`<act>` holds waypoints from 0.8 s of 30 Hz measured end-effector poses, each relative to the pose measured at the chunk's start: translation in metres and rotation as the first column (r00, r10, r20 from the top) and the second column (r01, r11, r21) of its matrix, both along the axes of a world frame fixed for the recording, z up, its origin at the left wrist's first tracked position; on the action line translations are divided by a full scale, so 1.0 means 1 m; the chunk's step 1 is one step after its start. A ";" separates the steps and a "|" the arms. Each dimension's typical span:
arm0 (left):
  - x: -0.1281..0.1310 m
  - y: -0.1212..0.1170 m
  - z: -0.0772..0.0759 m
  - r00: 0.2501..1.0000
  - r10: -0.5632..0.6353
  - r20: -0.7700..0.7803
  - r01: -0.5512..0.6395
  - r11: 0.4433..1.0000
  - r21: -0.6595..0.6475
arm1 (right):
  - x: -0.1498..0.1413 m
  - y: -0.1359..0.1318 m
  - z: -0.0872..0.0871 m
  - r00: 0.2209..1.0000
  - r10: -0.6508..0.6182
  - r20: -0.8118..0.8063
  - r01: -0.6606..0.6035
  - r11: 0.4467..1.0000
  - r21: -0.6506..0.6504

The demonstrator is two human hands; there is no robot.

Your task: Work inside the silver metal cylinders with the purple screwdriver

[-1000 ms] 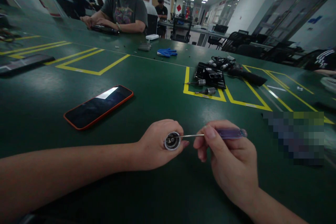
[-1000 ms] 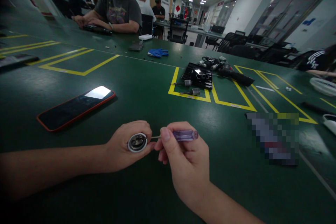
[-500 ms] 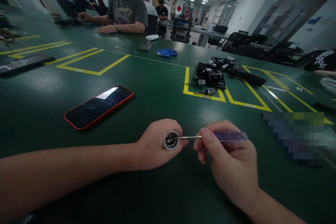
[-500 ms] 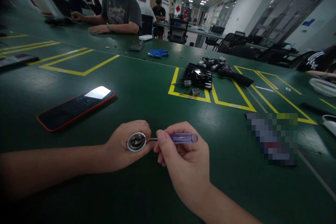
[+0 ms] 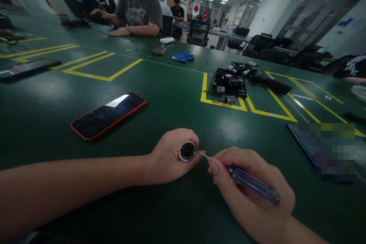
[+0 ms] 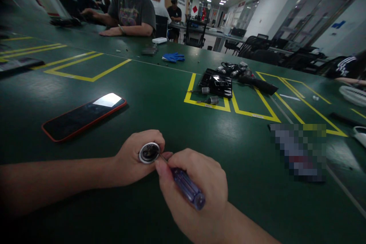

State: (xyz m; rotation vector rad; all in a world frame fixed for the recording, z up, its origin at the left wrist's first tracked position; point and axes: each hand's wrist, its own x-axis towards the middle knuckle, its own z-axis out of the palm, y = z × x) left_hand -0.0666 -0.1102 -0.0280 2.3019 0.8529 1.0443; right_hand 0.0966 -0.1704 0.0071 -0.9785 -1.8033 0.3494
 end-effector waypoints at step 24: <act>-0.001 -0.004 0.002 0.996 0.064 0.057 -0.056 0.989 -0.137 | -0.008 0.012 -0.013 0.793 -0.103 -0.600 -0.208 0.880 -0.427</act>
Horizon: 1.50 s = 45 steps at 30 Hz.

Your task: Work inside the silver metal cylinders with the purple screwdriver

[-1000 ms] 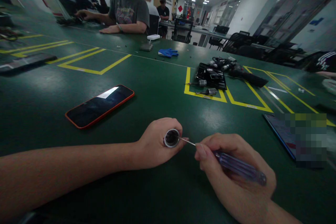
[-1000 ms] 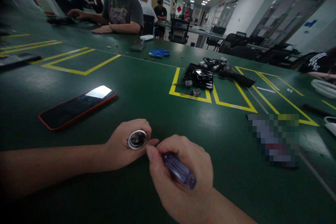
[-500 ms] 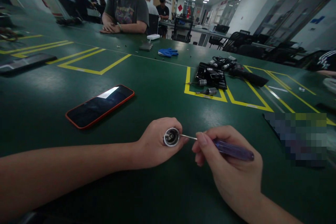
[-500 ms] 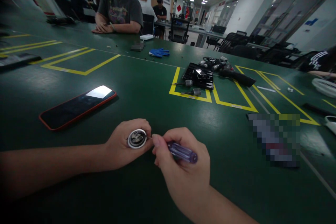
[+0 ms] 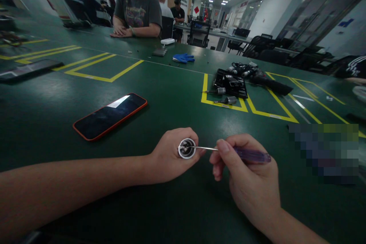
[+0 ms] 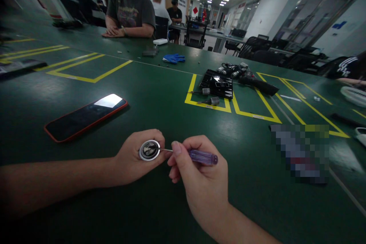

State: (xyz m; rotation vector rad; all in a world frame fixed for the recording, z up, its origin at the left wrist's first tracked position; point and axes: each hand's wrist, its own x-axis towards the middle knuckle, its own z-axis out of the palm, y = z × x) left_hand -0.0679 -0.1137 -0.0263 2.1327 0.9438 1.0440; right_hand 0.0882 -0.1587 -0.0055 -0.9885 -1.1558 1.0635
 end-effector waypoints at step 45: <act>-0.002 0.002 -0.002 0.996 -0.035 0.088 0.039 0.998 -0.050 | 0.009 -0.014 0.004 0.899 -0.079 0.431 -0.121 0.901 0.416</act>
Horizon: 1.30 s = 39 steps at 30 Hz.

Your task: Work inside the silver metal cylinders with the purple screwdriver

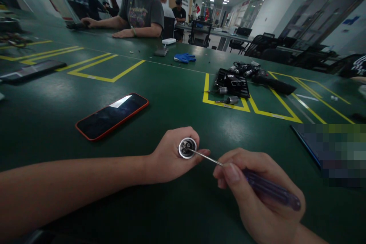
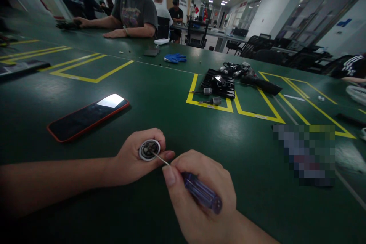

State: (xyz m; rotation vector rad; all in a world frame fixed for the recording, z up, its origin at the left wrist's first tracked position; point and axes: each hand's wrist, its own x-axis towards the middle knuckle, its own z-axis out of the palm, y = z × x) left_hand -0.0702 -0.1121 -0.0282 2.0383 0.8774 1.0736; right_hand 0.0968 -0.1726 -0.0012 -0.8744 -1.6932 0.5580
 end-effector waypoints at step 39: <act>0.002 0.001 0.000 0.999 -0.016 -0.033 0.018 0.999 0.049 | -0.002 0.002 0.002 0.998 0.032 0.053 -0.034 0.999 0.028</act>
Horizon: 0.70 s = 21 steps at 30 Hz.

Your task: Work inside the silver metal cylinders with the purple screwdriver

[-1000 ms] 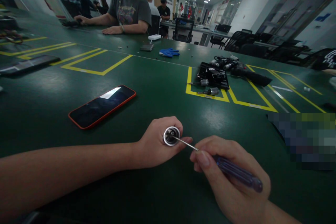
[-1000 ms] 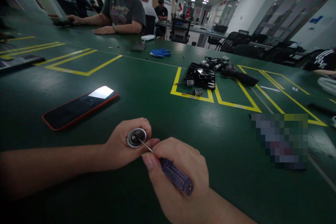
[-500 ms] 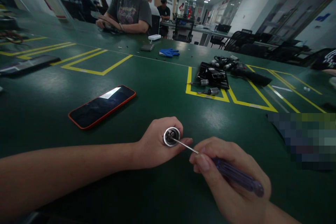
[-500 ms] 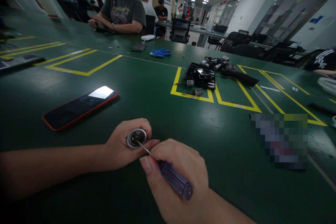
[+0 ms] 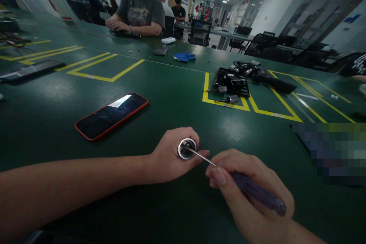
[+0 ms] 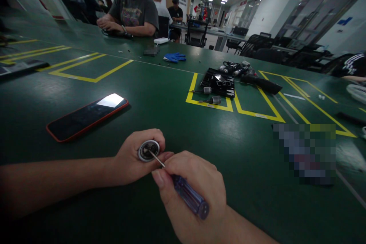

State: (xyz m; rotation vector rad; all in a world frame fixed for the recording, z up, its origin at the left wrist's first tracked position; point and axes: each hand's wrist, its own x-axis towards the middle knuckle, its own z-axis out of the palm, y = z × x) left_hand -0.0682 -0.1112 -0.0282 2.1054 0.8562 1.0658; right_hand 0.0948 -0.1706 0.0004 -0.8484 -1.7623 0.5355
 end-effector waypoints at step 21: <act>0.002 0.000 0.000 0.999 0.041 -0.001 -0.041 0.999 -0.020 | 0.005 0.001 0.002 0.994 0.050 0.096 -0.061 0.991 0.115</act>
